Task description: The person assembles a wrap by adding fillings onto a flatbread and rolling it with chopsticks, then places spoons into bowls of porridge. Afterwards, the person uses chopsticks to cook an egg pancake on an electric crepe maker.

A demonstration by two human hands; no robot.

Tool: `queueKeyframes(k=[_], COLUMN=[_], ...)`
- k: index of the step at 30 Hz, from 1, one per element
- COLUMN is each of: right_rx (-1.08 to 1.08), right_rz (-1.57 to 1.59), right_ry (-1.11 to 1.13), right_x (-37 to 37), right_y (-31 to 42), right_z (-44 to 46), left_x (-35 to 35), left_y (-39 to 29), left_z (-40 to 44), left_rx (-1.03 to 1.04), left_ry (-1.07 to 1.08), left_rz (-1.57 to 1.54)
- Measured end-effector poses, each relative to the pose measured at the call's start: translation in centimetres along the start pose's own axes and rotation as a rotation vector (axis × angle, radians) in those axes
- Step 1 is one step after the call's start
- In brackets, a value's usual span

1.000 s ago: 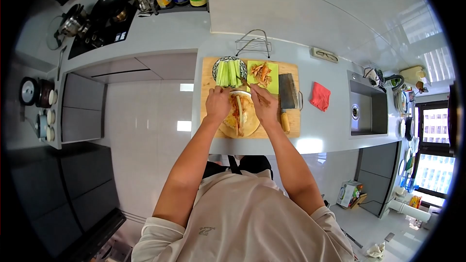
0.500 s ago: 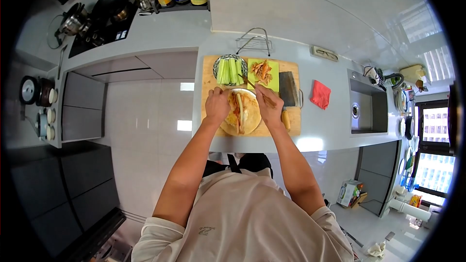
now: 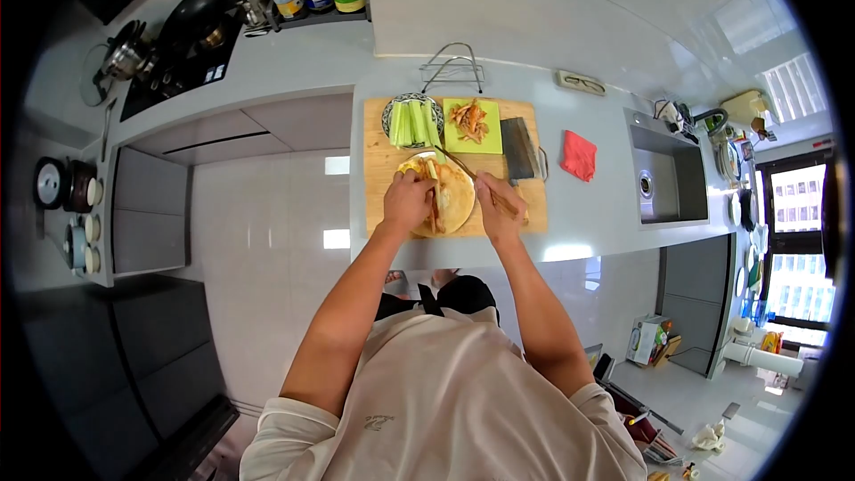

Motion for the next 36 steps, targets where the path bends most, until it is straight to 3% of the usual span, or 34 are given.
queueKeyframes(k=[8,17,23,26,36], right_rx=[0.056,0.076,0.144,0.212,0.185], right_rz=[-0.012,0.057,0.065,0.071,0.170], right_ry=[-0.001,0.102,0.143,0.072,0.003], right_x=[-3.4,-4.6,-4.9,-5.3,-3.6], right_y=[-1.5,-1.3,-1.2,-1.8,-2.7], right_z=[-5.9,-8.9,-9.8,-9.9,-9.5], left_x=[0.8,2.3,1.6,1.6,1.6], left_y=[-2.6,-0.8,-0.9,-0.8,-0.9], left_z=[-0.8,-0.3,-0.6,-0.8,-2.4], left_rx=[-0.076,-0.058,-0.165,-0.076,-0.041], left_ry=[0.142,0.061,0.186,0.051,0.004], left_rz=[0.083,0.138,0.067,0.127,0.091])
Point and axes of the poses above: each hand's wrist, its own z-axis towards the middle knuckle, its own x-axis out of the palm, y = z × x, the point moved 9 cm from there along z, towards the middle knuckle, and after that the axes turned 1 degree about y, right-handed, at the moved point
